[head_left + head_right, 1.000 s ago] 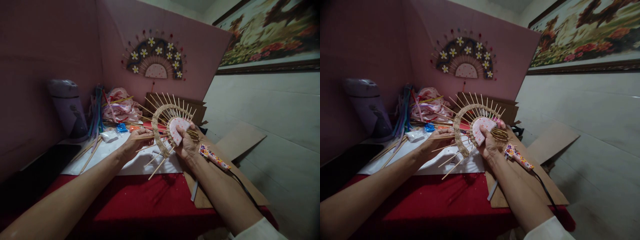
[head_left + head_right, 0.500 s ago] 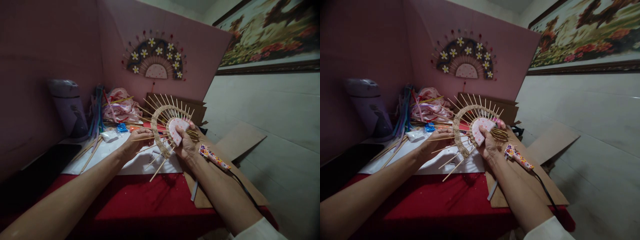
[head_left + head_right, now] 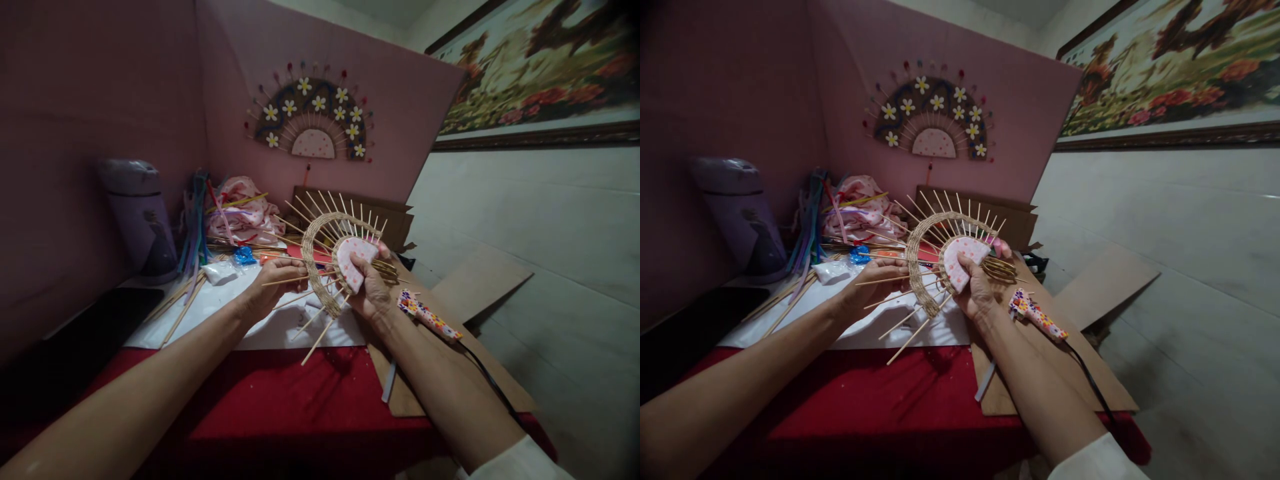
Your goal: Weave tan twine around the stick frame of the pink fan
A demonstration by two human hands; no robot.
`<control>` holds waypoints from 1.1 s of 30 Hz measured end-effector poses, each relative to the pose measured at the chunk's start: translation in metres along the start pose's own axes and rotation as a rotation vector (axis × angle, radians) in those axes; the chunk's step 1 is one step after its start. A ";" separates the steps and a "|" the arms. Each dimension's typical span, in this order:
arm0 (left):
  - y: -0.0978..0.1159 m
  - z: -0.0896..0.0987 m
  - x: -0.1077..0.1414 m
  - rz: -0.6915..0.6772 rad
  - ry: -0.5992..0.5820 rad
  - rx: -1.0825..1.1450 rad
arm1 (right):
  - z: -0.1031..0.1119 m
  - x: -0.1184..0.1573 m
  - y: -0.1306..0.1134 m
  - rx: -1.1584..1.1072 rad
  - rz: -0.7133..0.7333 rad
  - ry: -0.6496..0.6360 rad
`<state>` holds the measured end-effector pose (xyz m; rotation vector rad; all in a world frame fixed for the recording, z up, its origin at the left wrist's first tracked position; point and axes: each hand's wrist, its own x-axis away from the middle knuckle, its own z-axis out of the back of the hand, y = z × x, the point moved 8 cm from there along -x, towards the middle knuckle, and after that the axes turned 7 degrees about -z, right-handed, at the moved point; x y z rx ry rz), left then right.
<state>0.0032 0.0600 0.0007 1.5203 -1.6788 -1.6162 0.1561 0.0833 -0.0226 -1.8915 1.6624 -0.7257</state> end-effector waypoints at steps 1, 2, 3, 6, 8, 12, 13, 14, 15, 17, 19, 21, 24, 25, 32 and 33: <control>0.000 0.000 0.000 -0.002 -0.002 -0.008 | -0.001 0.000 0.000 0.004 -0.003 -0.005; 0.001 0.000 0.000 -0.004 -0.003 -0.015 | -0.001 0.000 0.000 0.006 -0.002 -0.008; 0.001 -0.001 0.000 -0.005 -0.009 -0.026 | -0.001 0.000 -0.001 0.006 0.003 -0.007; 0.002 -0.001 0.000 -0.019 -0.032 -0.084 | -0.001 0.001 0.000 0.016 -0.017 0.001; 0.002 -0.002 0.000 -0.028 -0.055 -0.116 | -0.001 0.000 0.003 0.031 -0.055 0.000; 0.000 -0.003 0.000 -0.028 -0.078 -0.146 | 0.000 0.001 0.004 0.044 -0.081 0.002; 0.000 -0.003 0.000 -0.029 -0.081 -0.157 | 0.000 0.001 0.004 0.046 -0.080 0.006; 0.000 -0.003 0.000 -0.031 -0.082 -0.169 | 0.000 0.002 0.003 0.047 -0.078 0.011; 0.000 -0.003 0.000 -0.033 -0.082 -0.181 | 0.000 0.002 0.003 0.047 -0.077 0.017; 0.001 -0.004 0.001 -0.038 -0.085 -0.205 | -0.001 0.003 0.003 0.040 -0.079 0.024; 0.001 -0.004 0.001 -0.044 -0.088 -0.222 | -0.002 0.004 0.003 0.029 -0.087 0.015; 0.002 -0.005 0.002 -0.048 -0.088 -0.228 | -0.003 0.004 0.004 0.028 -0.097 0.006; 0.000 -0.005 0.003 -0.040 -0.087 -0.232 | -0.002 0.004 0.004 0.037 -0.103 0.007; 0.000 -0.005 0.003 -0.037 -0.090 -0.234 | -0.002 0.004 0.004 0.039 -0.099 0.012; 0.001 -0.006 0.003 -0.027 -0.089 -0.268 | 0.000 0.002 0.004 0.019 -0.073 0.030; 0.001 -0.006 0.003 -0.026 -0.089 -0.274 | 0.000 0.002 0.004 0.015 -0.077 0.034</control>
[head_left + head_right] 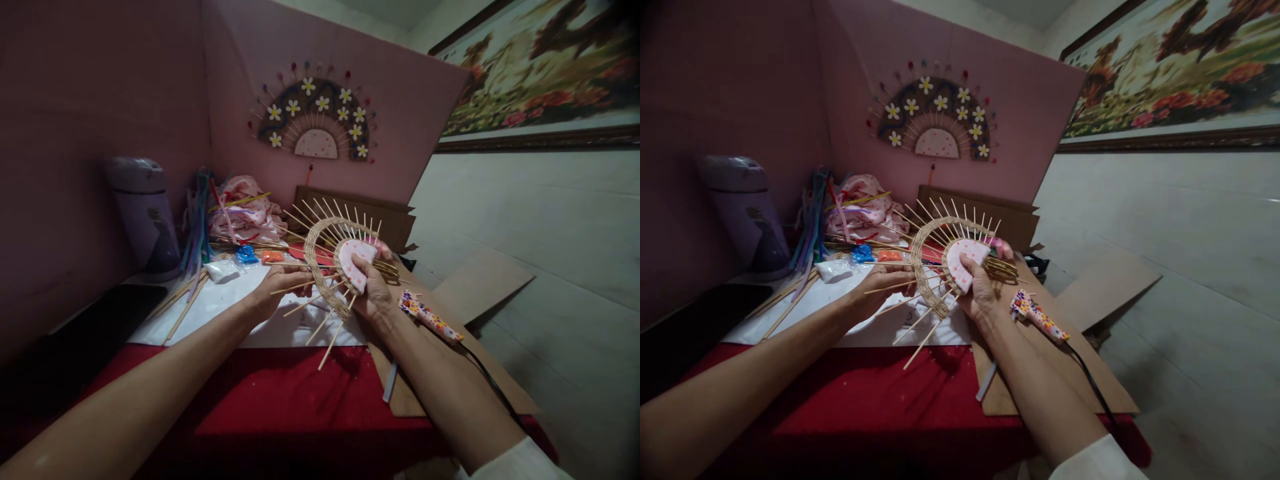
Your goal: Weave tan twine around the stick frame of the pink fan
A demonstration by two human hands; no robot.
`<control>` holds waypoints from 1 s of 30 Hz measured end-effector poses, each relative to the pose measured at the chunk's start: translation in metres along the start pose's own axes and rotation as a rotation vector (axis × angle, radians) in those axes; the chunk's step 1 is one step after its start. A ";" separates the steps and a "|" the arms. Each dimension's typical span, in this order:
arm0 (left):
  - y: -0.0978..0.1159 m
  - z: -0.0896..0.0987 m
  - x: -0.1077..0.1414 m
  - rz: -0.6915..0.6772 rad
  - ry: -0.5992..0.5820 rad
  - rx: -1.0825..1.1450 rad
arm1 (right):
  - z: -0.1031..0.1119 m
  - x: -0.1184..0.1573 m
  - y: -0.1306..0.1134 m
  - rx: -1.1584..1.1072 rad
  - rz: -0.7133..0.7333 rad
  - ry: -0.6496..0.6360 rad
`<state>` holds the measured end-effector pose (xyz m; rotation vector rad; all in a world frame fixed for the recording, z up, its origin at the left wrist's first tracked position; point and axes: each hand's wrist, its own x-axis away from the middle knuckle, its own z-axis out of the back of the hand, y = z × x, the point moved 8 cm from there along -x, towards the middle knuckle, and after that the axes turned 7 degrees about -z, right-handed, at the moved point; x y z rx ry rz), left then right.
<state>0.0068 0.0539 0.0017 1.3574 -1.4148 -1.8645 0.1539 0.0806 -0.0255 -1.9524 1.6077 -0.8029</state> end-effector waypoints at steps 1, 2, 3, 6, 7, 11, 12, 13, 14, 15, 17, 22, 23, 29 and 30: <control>0.000 0.000 0.000 -0.001 -0.002 -0.004 | 0.000 0.000 0.000 -0.003 -0.006 0.005; 0.000 0.000 0.000 -0.005 -0.005 -0.004 | 0.000 0.001 0.001 -0.007 -0.011 0.010; 0.000 -0.001 0.000 -0.009 -0.007 -0.001 | 0.000 0.001 0.001 -0.010 -0.013 0.015; -0.002 0.000 0.000 -0.008 0.008 0.026 | -0.002 0.004 0.001 -0.014 -0.016 0.019; -0.003 0.001 0.001 -0.001 0.017 0.037 | -0.002 0.004 0.001 -0.013 -0.014 0.016; -0.003 0.002 0.000 0.012 0.028 0.047 | -0.003 0.005 0.001 -0.001 -0.016 0.021; -0.003 0.001 0.000 0.010 0.028 0.043 | -0.002 0.005 0.002 0.004 -0.019 0.025; -0.002 0.001 0.000 0.009 0.030 0.040 | -0.002 0.004 0.002 0.009 -0.021 0.025; -0.001 0.001 0.000 0.009 0.033 0.037 | -0.001 0.004 0.002 0.016 -0.023 0.021; 0.000 0.001 0.000 0.010 0.037 0.038 | -0.001 0.004 0.002 0.024 -0.025 0.014; 0.001 0.001 0.000 0.012 0.048 0.047 | -0.002 0.003 0.002 0.042 -0.032 -0.003; 0.001 0.008 -0.001 -0.003 0.132 0.169 | -0.002 0.003 0.001 0.061 -0.027 -0.010; 0.000 0.013 -0.001 -0.007 0.190 0.197 | -0.002 0.003 0.001 0.061 -0.028 -0.020; 0.001 0.023 -0.003 -0.043 0.290 0.297 | -0.005 0.002 0.005 0.086 -0.050 -0.083; 0.001 0.021 -0.003 -0.041 0.269 0.316 | -0.005 0.001 0.006 0.092 -0.060 -0.083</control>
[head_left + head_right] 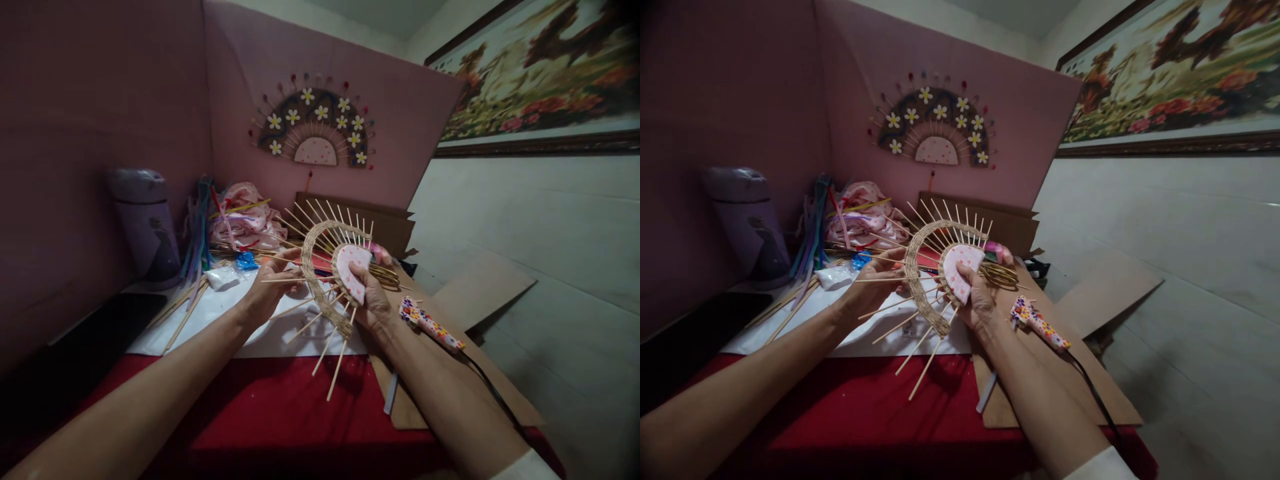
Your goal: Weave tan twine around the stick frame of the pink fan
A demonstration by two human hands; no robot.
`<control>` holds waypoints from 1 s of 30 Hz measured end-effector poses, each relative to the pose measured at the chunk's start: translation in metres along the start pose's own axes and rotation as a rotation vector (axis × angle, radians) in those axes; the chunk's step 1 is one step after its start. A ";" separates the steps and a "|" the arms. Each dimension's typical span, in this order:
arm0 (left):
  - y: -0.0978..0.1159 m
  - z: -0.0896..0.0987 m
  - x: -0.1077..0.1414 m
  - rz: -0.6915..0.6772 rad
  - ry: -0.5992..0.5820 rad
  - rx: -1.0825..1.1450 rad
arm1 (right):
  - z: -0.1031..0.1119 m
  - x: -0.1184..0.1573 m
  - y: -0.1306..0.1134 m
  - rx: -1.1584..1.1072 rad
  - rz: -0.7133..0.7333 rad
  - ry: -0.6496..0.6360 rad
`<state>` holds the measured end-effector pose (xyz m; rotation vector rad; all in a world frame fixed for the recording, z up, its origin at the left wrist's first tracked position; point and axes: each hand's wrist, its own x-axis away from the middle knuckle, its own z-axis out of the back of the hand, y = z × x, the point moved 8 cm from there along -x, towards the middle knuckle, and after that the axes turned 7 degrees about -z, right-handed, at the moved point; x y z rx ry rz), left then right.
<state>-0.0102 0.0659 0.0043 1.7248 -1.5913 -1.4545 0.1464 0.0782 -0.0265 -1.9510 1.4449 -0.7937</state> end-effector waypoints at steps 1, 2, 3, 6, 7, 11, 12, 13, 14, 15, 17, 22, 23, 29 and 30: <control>-0.001 -0.002 0.000 0.008 -0.017 0.012 | 0.001 0.000 0.001 0.005 -0.008 0.003; -0.001 -0.003 0.000 0.015 -0.030 0.015 | 0.002 0.000 0.001 0.007 -0.012 0.012; -0.002 -0.005 0.000 0.021 -0.040 0.011 | 0.003 0.000 0.001 0.007 -0.011 0.021; -0.002 -0.004 0.000 0.020 -0.036 -0.025 | 0.002 0.001 0.000 -0.020 0.001 0.023; -0.002 -0.003 0.000 0.019 -0.034 -0.037 | 0.001 0.001 0.000 -0.035 -0.001 0.009; -0.003 -0.001 -0.001 0.012 -0.029 -0.048 | -0.003 0.001 0.002 -0.075 -0.022 -0.036; -0.002 0.001 -0.001 0.002 -0.019 -0.047 | -0.003 0.001 0.002 -0.079 -0.018 -0.034; -0.001 0.002 -0.001 -0.016 -0.001 -0.051 | -0.002 0.002 0.001 -0.083 -0.011 -0.028; 0.001 0.004 -0.001 -0.038 0.018 -0.056 | -0.002 0.002 0.001 -0.086 -0.006 -0.020; 0.004 0.006 -0.001 -0.063 0.034 -0.060 | -0.001 0.002 0.001 -0.085 -0.009 -0.012; 0.007 0.005 -0.001 -0.094 0.029 -0.060 | -0.002 0.003 0.001 -0.078 -0.036 -0.004; 0.001 -0.003 0.000 -0.026 -0.053 -0.082 | -0.006 0.005 0.007 -0.022 -0.132 -0.043; 0.000 -0.003 0.000 -0.017 -0.049 -0.094 | -0.007 0.005 0.008 -0.010 -0.154 -0.061; 0.007 0.001 -0.001 -0.110 0.022 -0.048 | -0.008 0.001 0.010 0.017 -0.168 -0.137; 0.007 0.000 0.000 -0.103 0.012 -0.046 | -0.007 0.000 0.009 0.022 -0.156 -0.138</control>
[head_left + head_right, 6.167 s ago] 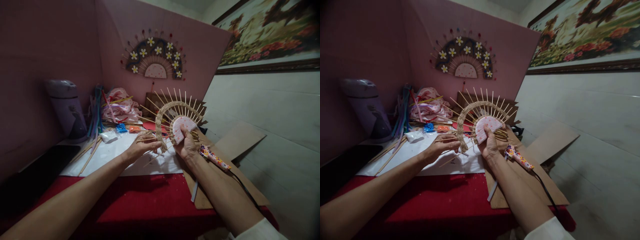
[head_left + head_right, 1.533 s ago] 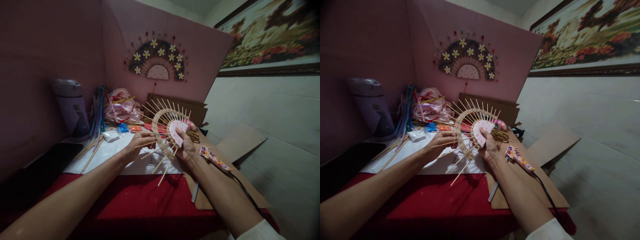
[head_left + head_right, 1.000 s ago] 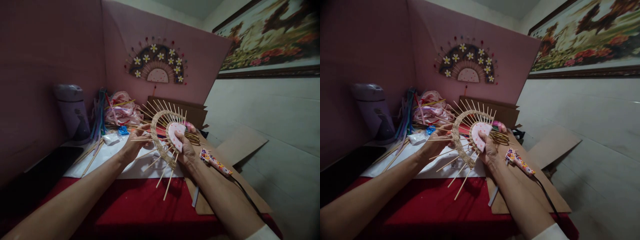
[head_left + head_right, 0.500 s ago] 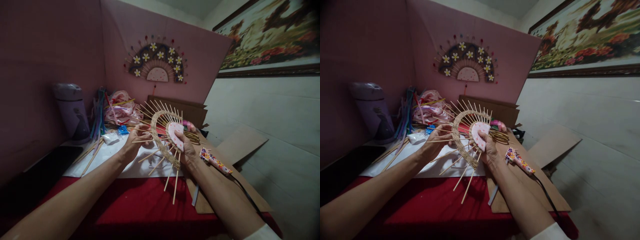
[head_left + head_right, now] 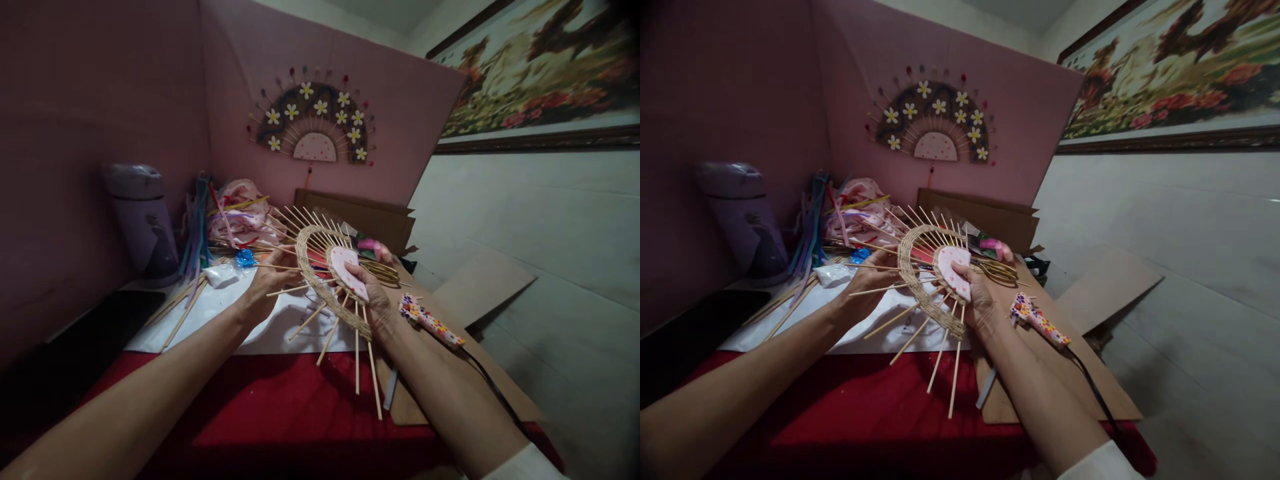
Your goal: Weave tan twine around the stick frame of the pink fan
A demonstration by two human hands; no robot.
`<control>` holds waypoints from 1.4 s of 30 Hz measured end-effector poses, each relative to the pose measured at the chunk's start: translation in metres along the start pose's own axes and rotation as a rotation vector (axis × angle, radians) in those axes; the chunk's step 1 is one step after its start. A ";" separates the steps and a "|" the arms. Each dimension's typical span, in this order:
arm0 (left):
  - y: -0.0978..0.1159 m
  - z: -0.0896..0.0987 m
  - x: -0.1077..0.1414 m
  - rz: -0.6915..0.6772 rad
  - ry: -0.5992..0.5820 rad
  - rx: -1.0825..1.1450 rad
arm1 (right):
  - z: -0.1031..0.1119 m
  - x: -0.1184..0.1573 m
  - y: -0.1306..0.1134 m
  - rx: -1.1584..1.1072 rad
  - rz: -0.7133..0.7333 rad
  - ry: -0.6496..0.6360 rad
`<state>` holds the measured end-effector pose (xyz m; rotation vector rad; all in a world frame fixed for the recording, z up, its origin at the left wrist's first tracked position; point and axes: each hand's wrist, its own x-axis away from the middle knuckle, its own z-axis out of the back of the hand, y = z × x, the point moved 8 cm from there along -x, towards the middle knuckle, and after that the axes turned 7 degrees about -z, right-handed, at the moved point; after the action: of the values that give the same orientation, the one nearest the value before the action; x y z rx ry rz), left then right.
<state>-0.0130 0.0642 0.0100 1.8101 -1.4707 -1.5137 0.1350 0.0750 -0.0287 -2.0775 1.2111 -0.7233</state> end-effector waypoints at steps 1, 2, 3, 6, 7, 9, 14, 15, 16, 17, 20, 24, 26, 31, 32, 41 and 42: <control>-0.001 -0.001 0.000 0.018 -0.009 -0.004 | 0.000 0.000 -0.001 0.003 0.014 0.001; -0.003 -0.002 0.001 0.041 -0.012 -0.009 | 0.000 0.000 -0.002 0.002 0.030 0.002; -0.005 -0.001 0.001 0.062 -0.005 -0.008 | 0.000 0.000 -0.003 0.000 0.044 0.003; -0.008 0.004 0.000 0.099 0.054 0.009 | -0.001 0.003 -0.006 -0.001 0.079 0.007; -0.009 0.006 -0.001 0.100 0.080 0.011 | -0.001 0.003 -0.007 0.001 0.086 0.007; -0.008 0.013 -0.005 0.083 0.124 -0.010 | -0.002 0.005 -0.008 0.006 0.096 0.010; 0.002 0.028 -0.012 0.003 0.161 -0.117 | -0.002 0.006 -0.009 0.014 0.120 0.021; 0.004 0.032 -0.013 -0.014 0.182 -0.149 | -0.002 0.006 -0.010 0.016 0.124 0.024; 0.007 0.037 -0.014 -0.036 0.210 -0.192 | -0.002 0.006 -0.010 0.019 0.127 0.027; 0.010 0.041 -0.015 -0.065 0.240 -0.241 | -0.002 0.006 -0.011 0.021 0.129 0.030; 0.020 0.050 -0.018 -0.168 0.292 -0.361 | -0.001 0.006 -0.012 0.028 0.131 0.037; 0.027 0.053 -0.020 -0.218 0.314 -0.478 | 0.001 0.005 -0.011 0.032 0.125 0.050; 0.033 0.054 -0.019 -0.237 0.337 -0.545 | 0.001 0.005 -0.010 0.033 0.116 0.056; 0.042 0.055 -0.018 -0.278 0.361 -0.601 | 0.002 0.006 -0.007 0.030 0.093 0.070; 0.043 0.056 -0.019 -0.286 0.368 -0.606 | 0.002 0.006 -0.006 0.031 0.082 0.077; 0.041 0.065 -0.023 -0.331 0.362 -0.660 | -0.002 0.007 0.003 0.005 -0.015 0.077; 0.042 0.065 -0.022 -0.341 0.361 -0.671 | -0.002 0.007 0.004 0.002 -0.034 0.080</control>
<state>-0.0873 0.0882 0.0307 1.8095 -0.4186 -1.4752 0.1345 0.0667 -0.0294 -2.0899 1.2205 -0.8306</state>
